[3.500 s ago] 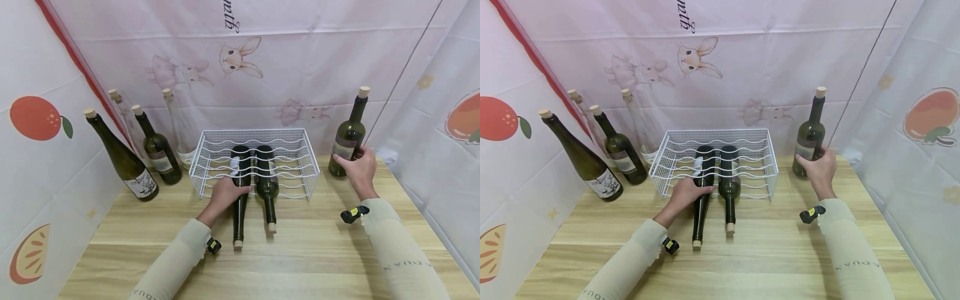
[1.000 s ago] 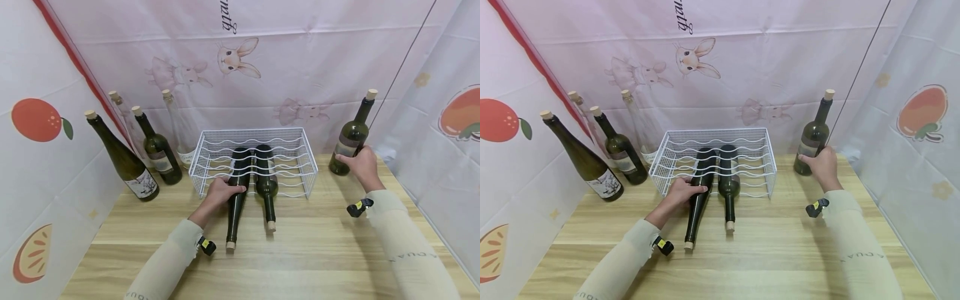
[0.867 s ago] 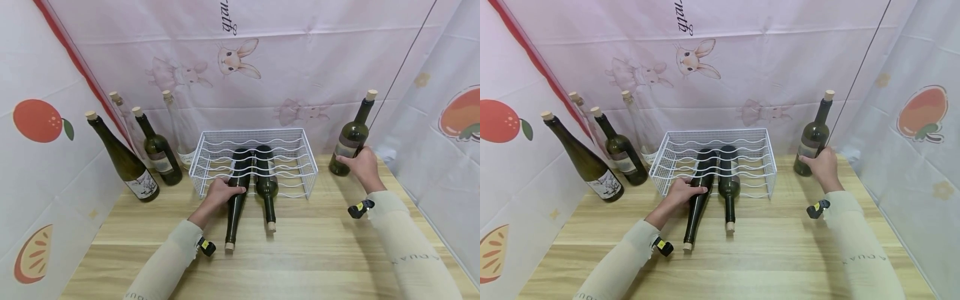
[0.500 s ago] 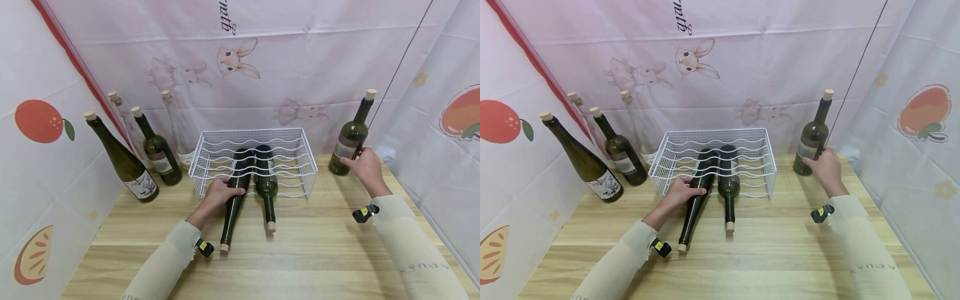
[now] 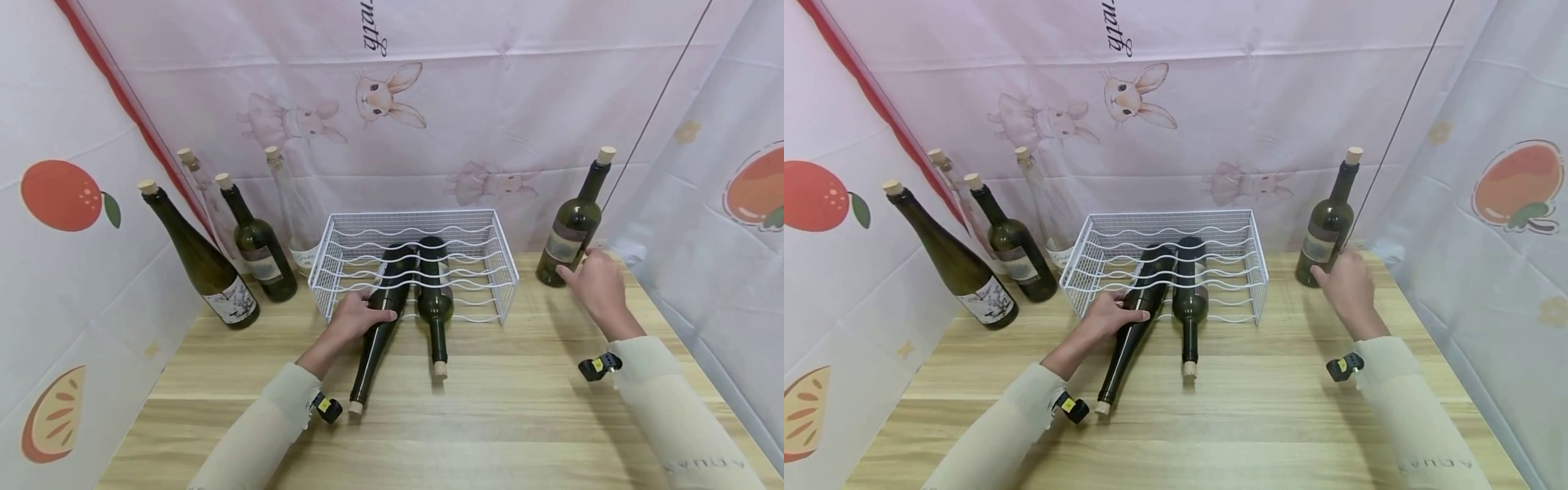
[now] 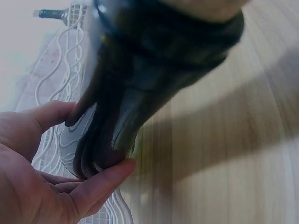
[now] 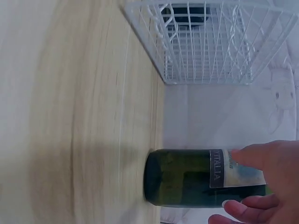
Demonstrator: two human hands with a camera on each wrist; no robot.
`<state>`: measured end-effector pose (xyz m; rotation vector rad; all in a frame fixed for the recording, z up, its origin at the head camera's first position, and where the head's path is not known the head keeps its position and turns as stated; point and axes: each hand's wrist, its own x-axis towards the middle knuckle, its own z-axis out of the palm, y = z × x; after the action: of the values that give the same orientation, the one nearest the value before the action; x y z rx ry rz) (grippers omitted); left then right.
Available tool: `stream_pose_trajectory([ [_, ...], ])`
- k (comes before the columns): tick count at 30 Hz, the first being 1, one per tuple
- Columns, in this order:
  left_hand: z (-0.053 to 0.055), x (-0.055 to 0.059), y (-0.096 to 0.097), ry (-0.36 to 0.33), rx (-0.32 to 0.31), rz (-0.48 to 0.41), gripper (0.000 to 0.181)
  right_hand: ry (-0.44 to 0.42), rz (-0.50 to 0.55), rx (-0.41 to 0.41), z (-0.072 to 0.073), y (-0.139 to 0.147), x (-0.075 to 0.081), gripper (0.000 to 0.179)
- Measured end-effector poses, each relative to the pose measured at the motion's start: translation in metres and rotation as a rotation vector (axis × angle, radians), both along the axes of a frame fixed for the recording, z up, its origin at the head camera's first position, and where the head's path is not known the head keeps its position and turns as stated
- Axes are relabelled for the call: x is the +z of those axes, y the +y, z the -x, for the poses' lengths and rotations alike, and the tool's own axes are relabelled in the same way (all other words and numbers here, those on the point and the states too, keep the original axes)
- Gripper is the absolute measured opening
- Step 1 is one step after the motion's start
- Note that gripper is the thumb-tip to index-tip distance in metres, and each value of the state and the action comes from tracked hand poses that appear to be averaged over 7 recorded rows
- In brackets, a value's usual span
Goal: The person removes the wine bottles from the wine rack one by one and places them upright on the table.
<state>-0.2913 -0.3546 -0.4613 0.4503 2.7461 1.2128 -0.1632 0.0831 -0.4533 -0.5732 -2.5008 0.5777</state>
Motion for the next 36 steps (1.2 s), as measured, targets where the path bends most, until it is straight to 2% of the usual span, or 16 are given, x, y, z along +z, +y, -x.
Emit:
stream_pose_trajectory([
  [8, -0.003, 0.002, -0.005, 0.029, 0.002, 0.054, 0.054, 0.017, -0.027, 0.051, -0.009, -0.014, 0.004, 0.062],
  [17, -0.007, 0.006, -0.009, 0.065, -0.015, 0.113, 0.065, 0.060, -0.079, 0.109, -0.014, -0.035, 0.020, 0.063],
  [20, -0.008, 0.006, -0.011, 0.072, -0.017, 0.111, 0.070, 0.087, -0.079, 0.126, -0.014, -0.043, 0.027, 0.059],
  [26, -0.011, 0.006, -0.016, 0.083, -0.039, 0.092, 0.068, 0.133, -0.081, 0.140, -0.017, -0.059, 0.037, 0.055],
  [36, -0.019, 0.006, -0.024, 0.091, -0.060, 0.096, 0.078, 0.218, -0.102, 0.216, -0.024, -0.079, 0.043, 0.051],
])
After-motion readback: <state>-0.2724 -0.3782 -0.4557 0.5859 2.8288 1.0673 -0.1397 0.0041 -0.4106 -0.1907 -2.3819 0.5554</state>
